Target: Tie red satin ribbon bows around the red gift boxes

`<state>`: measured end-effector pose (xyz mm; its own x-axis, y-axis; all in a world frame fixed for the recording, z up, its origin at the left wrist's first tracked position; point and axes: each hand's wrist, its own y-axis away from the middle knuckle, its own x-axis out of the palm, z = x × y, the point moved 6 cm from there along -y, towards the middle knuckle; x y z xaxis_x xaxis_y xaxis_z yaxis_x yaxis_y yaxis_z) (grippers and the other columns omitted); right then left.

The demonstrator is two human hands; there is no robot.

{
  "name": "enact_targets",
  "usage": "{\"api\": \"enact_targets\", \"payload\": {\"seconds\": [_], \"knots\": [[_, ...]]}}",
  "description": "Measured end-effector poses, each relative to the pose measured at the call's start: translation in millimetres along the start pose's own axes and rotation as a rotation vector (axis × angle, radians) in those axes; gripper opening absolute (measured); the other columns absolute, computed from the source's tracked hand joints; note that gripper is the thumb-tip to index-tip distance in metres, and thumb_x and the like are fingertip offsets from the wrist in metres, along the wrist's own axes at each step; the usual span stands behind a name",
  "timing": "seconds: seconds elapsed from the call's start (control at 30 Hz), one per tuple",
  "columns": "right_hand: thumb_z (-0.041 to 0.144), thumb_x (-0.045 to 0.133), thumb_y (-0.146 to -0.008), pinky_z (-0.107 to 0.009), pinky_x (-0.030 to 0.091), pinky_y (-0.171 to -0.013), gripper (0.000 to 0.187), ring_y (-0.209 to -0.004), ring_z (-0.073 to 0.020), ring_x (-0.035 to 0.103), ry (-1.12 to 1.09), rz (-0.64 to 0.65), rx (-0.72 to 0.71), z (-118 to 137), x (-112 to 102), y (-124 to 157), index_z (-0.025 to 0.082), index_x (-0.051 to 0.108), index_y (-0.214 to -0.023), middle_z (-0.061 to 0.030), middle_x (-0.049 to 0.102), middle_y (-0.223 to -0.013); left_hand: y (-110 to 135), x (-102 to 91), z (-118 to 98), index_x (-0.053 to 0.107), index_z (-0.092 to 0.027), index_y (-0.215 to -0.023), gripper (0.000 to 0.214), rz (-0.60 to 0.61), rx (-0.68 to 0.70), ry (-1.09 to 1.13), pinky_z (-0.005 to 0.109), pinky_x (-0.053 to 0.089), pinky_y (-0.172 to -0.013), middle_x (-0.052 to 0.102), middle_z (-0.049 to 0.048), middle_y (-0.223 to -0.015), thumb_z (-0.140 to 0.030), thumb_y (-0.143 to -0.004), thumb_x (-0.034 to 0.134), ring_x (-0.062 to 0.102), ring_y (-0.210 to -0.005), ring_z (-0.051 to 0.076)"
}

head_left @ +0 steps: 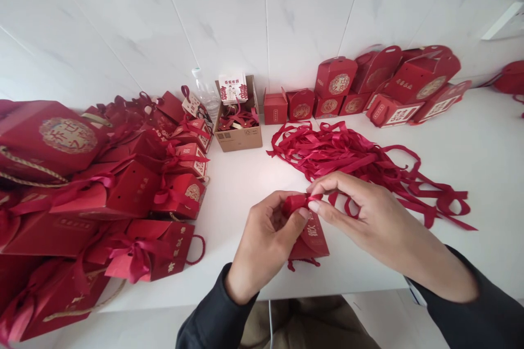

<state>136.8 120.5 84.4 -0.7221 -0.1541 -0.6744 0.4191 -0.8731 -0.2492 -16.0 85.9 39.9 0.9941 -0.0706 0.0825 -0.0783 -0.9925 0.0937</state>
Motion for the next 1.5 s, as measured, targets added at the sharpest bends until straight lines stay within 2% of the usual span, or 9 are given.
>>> {"api": "enact_targets", "payload": {"seconds": [0.07, 0.23, 0.33, 0.47, 0.6, 0.77, 0.93, 1.1, 1.5], "knots": [[0.031, 0.062, -0.097, -0.030, 0.053, -0.071, 0.002, -0.084, -0.0191, 0.071, 0.010, -0.021, -0.006, -1.8, -1.3, 1.7, 0.029, 0.063, -0.097, 0.0027, 0.074, -0.097, -0.8, -1.6, 1.0, 0.063, -0.017, -0.088, 0.016, -0.036, -0.001, -0.014, 0.020, 0.040, -0.055, 0.059, -0.0034, -0.069, -0.032, -0.091, 0.068, 0.046, -0.057, 0.007], [0.033, 0.073, -0.088, -0.028, 0.050, -0.062, 0.014, -0.068, -0.0166, 0.064, 0.056, 0.026, 0.063, -9.1, -3.1, 7.2, 0.027, 0.061, -0.089, 0.0042, 0.069, -0.085, -1.3, -9.0, 1.7, 0.063, -0.017, -0.084, 0.015, -0.185, 0.024, -0.072, 0.021, 0.040, -0.053, 0.060, -0.0038, -0.066, -0.030, -0.088, 0.068, 0.046, -0.053, 0.007], [0.050, 0.064, -0.097, -0.027, 0.053, -0.064, 0.024, -0.072, -0.0173, 0.067, -0.087, 0.145, 0.145, -11.0, 2.7, 8.2, 0.028, 0.067, -0.105, 0.0029, 0.070, -0.084, -1.1, -7.7, 1.6, 0.063, -0.017, -0.083, 0.011, -0.169, 0.022, -0.071, 0.020, 0.038, -0.051, 0.059, -0.0045, -0.063, -0.027, -0.087, 0.068, 0.045, -0.051, 0.007], [0.053, 0.058, -0.101, -0.028, 0.054, -0.064, 0.030, -0.071, -0.0179, 0.067, -0.162, 0.208, 0.182, -8.7, 9.5, 6.2, 0.027, 0.069, -0.111, 0.0019, 0.070, -0.081, -1.3, -6.4, 1.3, 0.063, -0.017, -0.083, 0.009, -0.149, 0.006, -0.051, 0.019, 0.038, -0.050, 0.058, -0.0050, -0.060, -0.024, -0.086, 0.068, 0.046, -0.050, 0.008], [0.042, 0.065, -0.097, -0.029, 0.053, -0.071, 0.019, -0.078, -0.0181, 0.067, -0.150, 0.186, 0.121, -5.1, 12.1, 3.1, 0.029, 0.068, -0.109, 0.0027, 0.071, -0.086, -1.4, -5.3, 1.3, 0.063, -0.016, -0.085, 0.013, -0.105, -0.006, -0.036, 0.020, 0.040, -0.052, 0.058, -0.0046, -0.062, -0.027, -0.088, 0.068, 0.046, -0.050, 0.007], [0.033, 0.059, -0.100, -0.030, 0.051, -0.064, 0.010, -0.076, -0.0181, 0.067, -0.081, 0.093, 0.074, -5.5, 7.4, -0.4, 0.027, 0.067, -0.096, 0.0002, 0.074, -0.096, 2.5, -7.6, -3.3, 0.057, -0.019, -0.118, 0.036, -0.012, 0.013, 0.098, 0.022, 0.051, -0.066, 0.065, 0.0007, -0.088, -0.032, -0.088, 0.074, 0.060, -0.072, 0.012], [0.030, 0.060, -0.099, -0.026, 0.049, -0.057, 0.009, -0.069, -0.0156, 0.066, -0.080, 0.064, 0.066, -4.4, 4.6, -0.5, 0.028, 0.068, -0.095, 0.0033, 0.074, -0.090, 1.3, -12.9, -2.4, 0.058, -0.017, -0.090, 0.029, -0.032, 0.019, 0.054, 0.023, 0.047, -0.058, 0.066, 0.0035, -0.083, -0.045, -0.100, 0.057, 0.058, -0.062, 0.010], [0.029, 0.061, -0.099, -0.028, 0.056, -0.073, 0.011, -0.082, -0.0172, 0.071, -0.082, 0.066, -0.049, 7.9, 5.2, 0.5, 0.028, 0.071, -0.096, 0.0010, 0.075, -0.096, -3.1, -12.9, 2.3, 0.063, -0.016, -0.085, 0.028, -0.148, -0.014, -0.043, 0.021, 0.036, -0.046, 0.060, -0.0016, -0.068, -0.042, -0.096, 0.061, 0.047, -0.048, 0.008], [0.022, 0.063, -0.099, -0.028, 0.057, -0.080, 0.010, -0.088, -0.0177, 0.072, -0.138, 0.064, -0.078, 10.7, 9.2, -4.1, 0.027, 0.071, -0.094, 0.0004, 0.075, -0.096, 4.6, 7.3, -6.5, 0.063, -0.017, -0.093, 0.009, 0.198, -0.009, -0.190, 0.023, 0.037, -0.055, 0.052, -0.0027, -0.070, -0.022, -0.091, 0.056, 0.044, -0.060, 0.011]]}}
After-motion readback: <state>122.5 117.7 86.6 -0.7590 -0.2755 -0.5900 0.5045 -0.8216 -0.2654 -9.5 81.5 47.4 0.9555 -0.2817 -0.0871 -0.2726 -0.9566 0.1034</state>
